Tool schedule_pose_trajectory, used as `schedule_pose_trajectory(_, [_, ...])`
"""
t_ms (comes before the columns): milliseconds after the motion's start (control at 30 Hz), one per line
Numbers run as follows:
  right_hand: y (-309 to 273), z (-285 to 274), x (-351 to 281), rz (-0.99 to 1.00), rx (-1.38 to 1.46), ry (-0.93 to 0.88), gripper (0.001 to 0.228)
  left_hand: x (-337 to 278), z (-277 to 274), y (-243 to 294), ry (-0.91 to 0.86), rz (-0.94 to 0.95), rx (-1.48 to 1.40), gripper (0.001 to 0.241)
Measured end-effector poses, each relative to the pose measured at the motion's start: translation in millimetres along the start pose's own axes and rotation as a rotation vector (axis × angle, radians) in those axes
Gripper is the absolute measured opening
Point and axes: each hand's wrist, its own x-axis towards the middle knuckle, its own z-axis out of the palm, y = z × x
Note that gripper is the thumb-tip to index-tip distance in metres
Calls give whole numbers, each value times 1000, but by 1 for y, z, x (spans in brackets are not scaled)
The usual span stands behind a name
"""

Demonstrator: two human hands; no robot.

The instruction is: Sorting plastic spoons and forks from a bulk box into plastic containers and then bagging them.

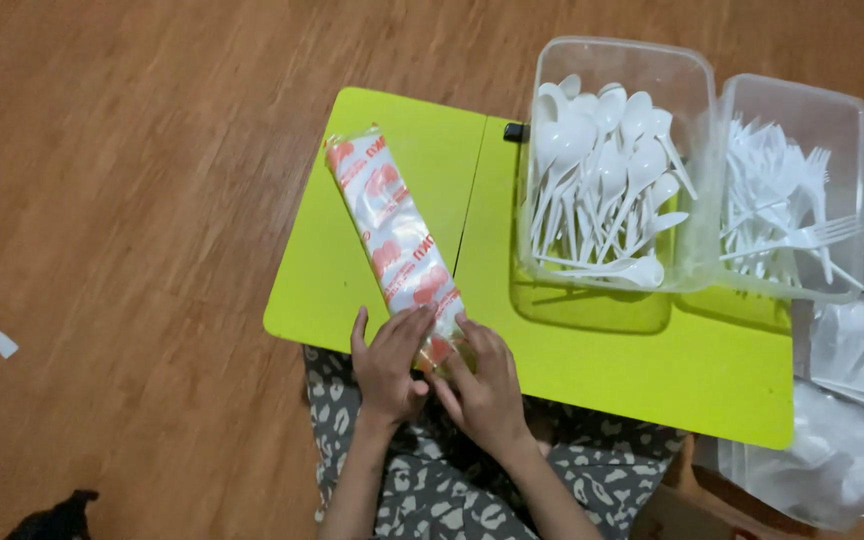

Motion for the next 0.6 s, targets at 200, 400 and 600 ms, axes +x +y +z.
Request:
schedule_pose_trajectory(200, [-8,-7,4,-30,-25,58,20,1,-3,5,-12,-30,-4,100])
schedule_pose_trajectory(400, [8,22,-6,-65,-222,120,49,-7,16,-12,85,-51,-31,114])
schedule_pose_trajectory(600, [10,36,-6,-20,-370,36,59,-4,15,-9,88,-133,-68,115])
